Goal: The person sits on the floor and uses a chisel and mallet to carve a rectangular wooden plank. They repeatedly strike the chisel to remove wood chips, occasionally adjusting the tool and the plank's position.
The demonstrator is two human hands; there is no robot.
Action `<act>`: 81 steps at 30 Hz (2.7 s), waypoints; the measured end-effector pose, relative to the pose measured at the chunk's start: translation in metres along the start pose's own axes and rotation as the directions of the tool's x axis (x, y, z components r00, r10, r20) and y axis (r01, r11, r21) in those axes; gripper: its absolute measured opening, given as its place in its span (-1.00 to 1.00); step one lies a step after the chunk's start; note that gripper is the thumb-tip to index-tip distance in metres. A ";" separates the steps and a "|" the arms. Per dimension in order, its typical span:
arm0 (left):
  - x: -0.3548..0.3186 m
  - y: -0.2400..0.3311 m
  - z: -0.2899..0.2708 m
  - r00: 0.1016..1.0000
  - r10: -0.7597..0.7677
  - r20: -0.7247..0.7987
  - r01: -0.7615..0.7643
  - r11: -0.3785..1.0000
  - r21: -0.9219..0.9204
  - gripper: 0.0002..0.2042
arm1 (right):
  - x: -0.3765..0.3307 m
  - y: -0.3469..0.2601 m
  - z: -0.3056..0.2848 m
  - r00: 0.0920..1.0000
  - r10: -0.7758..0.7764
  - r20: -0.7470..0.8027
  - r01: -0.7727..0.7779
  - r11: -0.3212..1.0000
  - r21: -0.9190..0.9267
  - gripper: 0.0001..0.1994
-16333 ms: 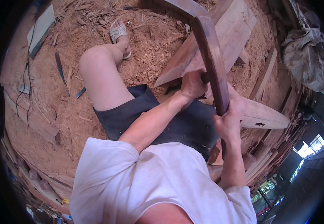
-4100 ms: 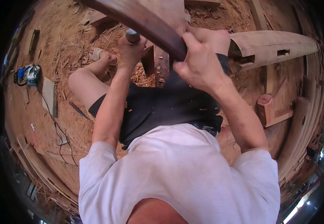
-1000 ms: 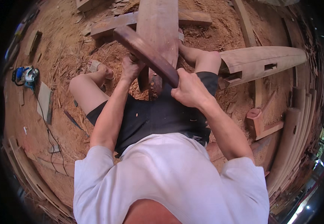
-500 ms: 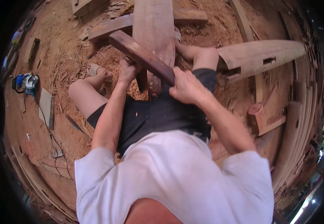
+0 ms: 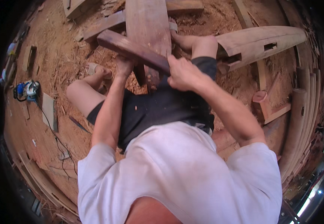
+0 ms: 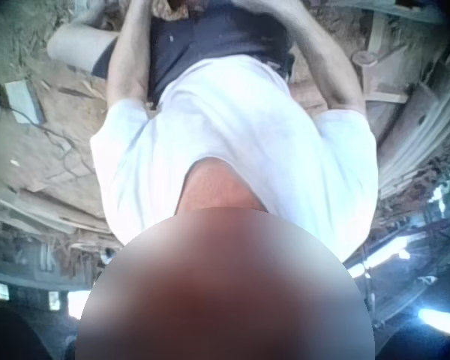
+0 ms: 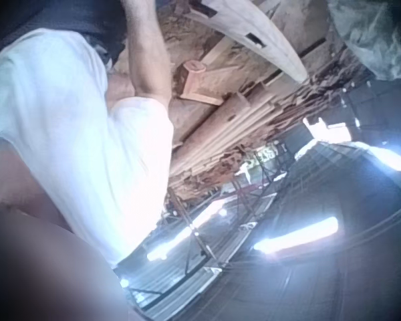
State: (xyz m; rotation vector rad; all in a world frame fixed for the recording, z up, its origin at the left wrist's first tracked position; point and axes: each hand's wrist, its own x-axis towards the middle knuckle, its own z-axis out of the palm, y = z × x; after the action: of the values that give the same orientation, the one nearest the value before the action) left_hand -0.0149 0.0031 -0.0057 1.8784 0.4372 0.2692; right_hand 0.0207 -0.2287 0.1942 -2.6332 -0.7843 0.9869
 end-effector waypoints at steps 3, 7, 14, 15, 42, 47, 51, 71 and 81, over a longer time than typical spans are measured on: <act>-0.001 -0.003 0.000 0.995 -0.087 -0.044 0.082 0.993 -0.087 -0.77 | -0.004 0.007 0.005 0.991 -0.070 -0.112 0.087 0.985 0.152 -0.65; -0.007 -0.010 -0.003 1.000 -0.030 0.009 0.031 0.969 -0.247 -0.85 | -0.010 0.006 -0.023 0.907 -0.126 -0.403 0.228 0.949 0.218 -0.64; -0.003 -0.009 -0.003 0.991 -0.069 0.117 0.104 0.941 -0.323 -0.88 | -0.002 -0.014 -0.042 0.770 -0.037 -0.636 0.210 0.957 0.200 -0.66; -0.003 -0.010 -0.001 0.994 -0.056 0.092 0.081 0.951 -0.300 -0.89 | -0.001 -0.013 -0.042 0.742 -0.123 -0.659 0.316 0.931 0.182 -0.67; -0.001 0.000 0.008 1.000 0.022 0.018 -0.020 0.994 -0.107 -0.80 | 0.008 0.008 0.007 0.998 0.026 -0.058 -0.019 0.992 0.122 -0.62; -0.006 0.003 -0.002 0.997 0.073 -0.023 -0.060 0.931 0.360 -0.59 | -0.001 0.020 0.001 0.925 -0.135 -0.355 0.240 0.933 0.269 -0.62; -0.006 0.002 0.003 1.000 -0.013 -0.027 0.020 0.955 0.297 -0.69 | -0.001 0.016 -0.005 0.785 -0.225 -0.577 0.311 0.949 0.054 -0.55; 0.003 0.046 -0.005 0.993 0.102 -0.054 -0.108 0.985 -0.136 -0.83 | -0.023 0.002 -0.044 0.861 -0.083 -0.502 0.237 0.938 0.252 -0.60; -0.001 0.020 0.000 0.998 0.004 0.062 0.011 0.969 -0.247 -0.83 | -0.009 -0.004 -0.030 0.786 -0.243 -0.568 0.375 0.918 0.127 -0.62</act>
State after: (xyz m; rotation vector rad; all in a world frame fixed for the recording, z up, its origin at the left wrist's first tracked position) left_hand -0.0125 -0.0030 0.0128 1.6366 0.3475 0.2500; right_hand 0.0332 -0.2310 0.2234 -2.2869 -0.8525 0.1955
